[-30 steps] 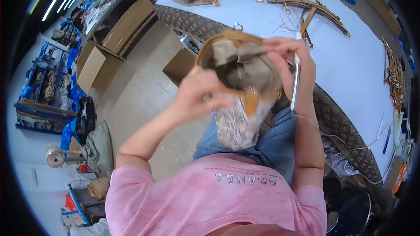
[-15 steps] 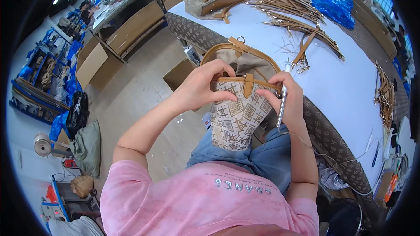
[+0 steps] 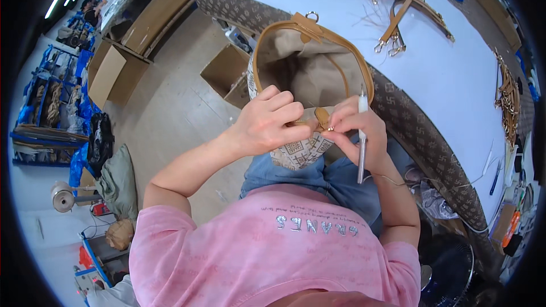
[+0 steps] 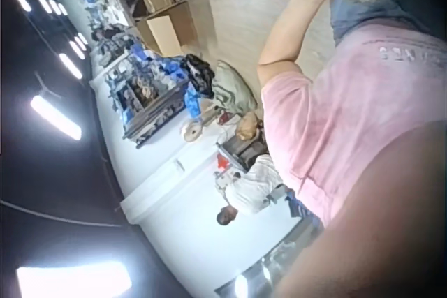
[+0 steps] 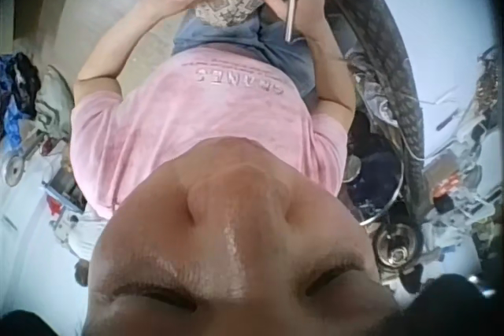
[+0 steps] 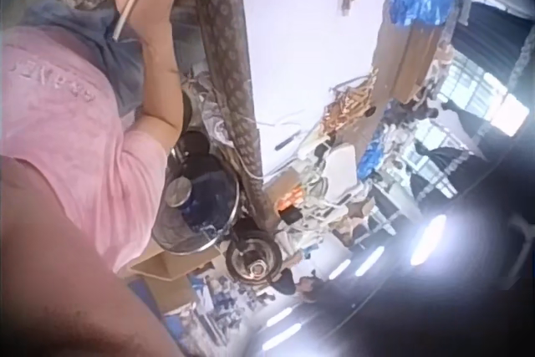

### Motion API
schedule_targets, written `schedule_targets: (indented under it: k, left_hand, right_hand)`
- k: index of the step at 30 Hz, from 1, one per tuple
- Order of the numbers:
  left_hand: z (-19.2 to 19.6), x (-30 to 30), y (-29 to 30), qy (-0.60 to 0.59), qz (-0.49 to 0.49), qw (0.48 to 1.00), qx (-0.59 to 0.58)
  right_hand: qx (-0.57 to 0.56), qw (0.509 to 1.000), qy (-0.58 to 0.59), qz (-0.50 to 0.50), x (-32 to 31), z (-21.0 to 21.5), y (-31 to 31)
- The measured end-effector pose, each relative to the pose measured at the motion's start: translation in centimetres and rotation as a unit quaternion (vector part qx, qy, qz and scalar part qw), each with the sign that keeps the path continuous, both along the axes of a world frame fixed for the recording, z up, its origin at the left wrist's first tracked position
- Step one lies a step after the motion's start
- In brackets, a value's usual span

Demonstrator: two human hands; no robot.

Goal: Applying edge finishing liquid to the leather trim of a handbag using an applicator pen.

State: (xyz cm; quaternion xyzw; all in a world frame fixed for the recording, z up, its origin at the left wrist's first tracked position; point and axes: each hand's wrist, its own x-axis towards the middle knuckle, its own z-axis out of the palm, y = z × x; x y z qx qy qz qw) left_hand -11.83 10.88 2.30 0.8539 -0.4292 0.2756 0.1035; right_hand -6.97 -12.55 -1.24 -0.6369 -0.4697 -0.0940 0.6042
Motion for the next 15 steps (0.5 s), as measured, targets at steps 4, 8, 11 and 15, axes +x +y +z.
schedule_targets:
  k: [4,8,11,15]
  left_hand:
    - [-1.2,-0.3,-0.1,0.131,-0.016,0.989,-0.066]
    - [-0.3,-0.9,-0.4,0.303,0.008,0.940,-0.160]
    - [1.1,-0.7,-0.7,0.343,0.018,0.924,-0.168]
    - [3.8,-0.4,-1.2,0.292,-0.013,0.955,-0.048]
  right_hand:
    - [0.005,0.998,-0.054,-0.024,-2.0,-2.6,-0.7]
    - [0.017,0.995,-0.074,-0.061,-3.7,-4.7,-0.1]
    - [0.011,0.992,-0.097,-0.084,-4.3,-5.3,0.1]
    - [0.012,0.991,-0.095,-0.098,-4.5,-5.5,0.0]
